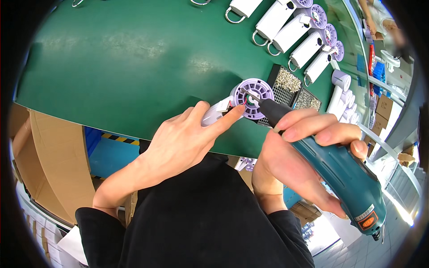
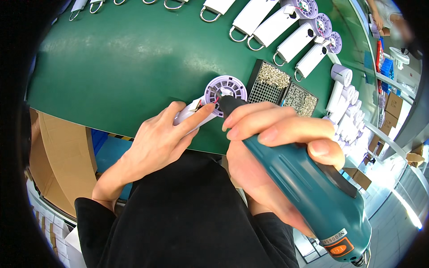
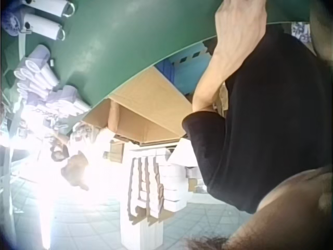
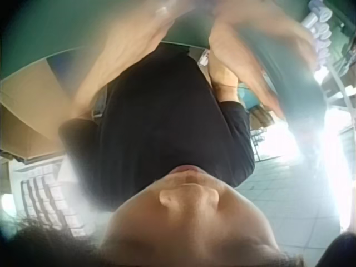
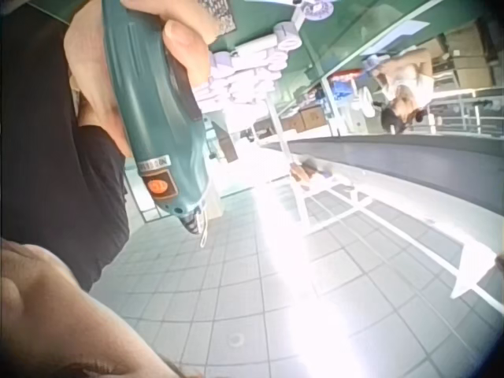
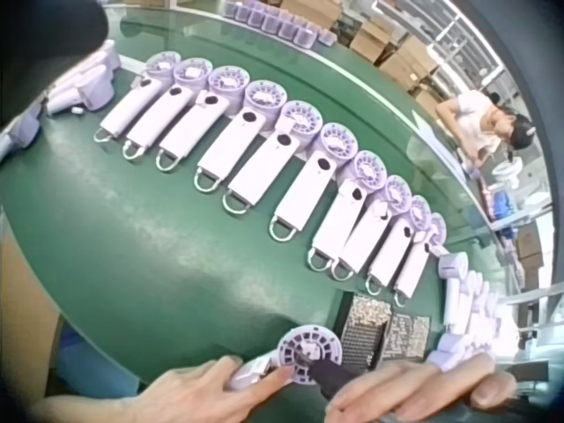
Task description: Assembling handheld electric fans using an electric screwdriver to drive screws into the housing on a production line.
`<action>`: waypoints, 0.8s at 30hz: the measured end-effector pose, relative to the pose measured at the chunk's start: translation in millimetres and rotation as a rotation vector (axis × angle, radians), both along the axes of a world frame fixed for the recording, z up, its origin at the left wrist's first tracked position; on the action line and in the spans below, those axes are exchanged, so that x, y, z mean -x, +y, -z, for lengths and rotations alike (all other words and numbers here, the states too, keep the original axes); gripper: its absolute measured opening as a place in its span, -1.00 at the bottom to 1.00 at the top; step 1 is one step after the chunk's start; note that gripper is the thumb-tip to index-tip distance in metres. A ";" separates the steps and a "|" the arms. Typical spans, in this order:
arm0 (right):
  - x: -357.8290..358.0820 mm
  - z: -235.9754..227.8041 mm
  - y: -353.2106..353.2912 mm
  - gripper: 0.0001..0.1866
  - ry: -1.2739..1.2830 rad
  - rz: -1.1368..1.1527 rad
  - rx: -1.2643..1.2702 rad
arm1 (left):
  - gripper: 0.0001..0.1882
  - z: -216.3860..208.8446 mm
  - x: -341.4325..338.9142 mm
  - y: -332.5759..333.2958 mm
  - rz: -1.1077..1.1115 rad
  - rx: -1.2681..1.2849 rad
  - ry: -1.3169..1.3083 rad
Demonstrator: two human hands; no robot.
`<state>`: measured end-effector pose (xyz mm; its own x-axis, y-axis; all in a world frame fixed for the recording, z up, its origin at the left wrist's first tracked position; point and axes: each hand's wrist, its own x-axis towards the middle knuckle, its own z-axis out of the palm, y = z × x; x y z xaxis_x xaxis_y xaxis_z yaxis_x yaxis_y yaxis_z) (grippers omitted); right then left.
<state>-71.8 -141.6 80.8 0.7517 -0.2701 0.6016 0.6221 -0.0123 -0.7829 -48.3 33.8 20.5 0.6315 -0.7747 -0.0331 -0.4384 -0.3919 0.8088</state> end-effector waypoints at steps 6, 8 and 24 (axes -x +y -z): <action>13.0 -14.9 2.8 -0.06 0.022 0.052 -0.101 | -0.32 7.1 3.1 3.3 0.052 -0.070 -0.353; 26.6 -16.4 -1.1 -0.08 0.016 0.075 -0.054 | -0.31 5.6 4.4 2.2 0.058 -0.104 -0.336; 57.9 -2.3 -9.6 -0.10 0.016 0.116 -0.108 | -0.35 4.5 6.7 -3.7 0.048 -0.053 -0.294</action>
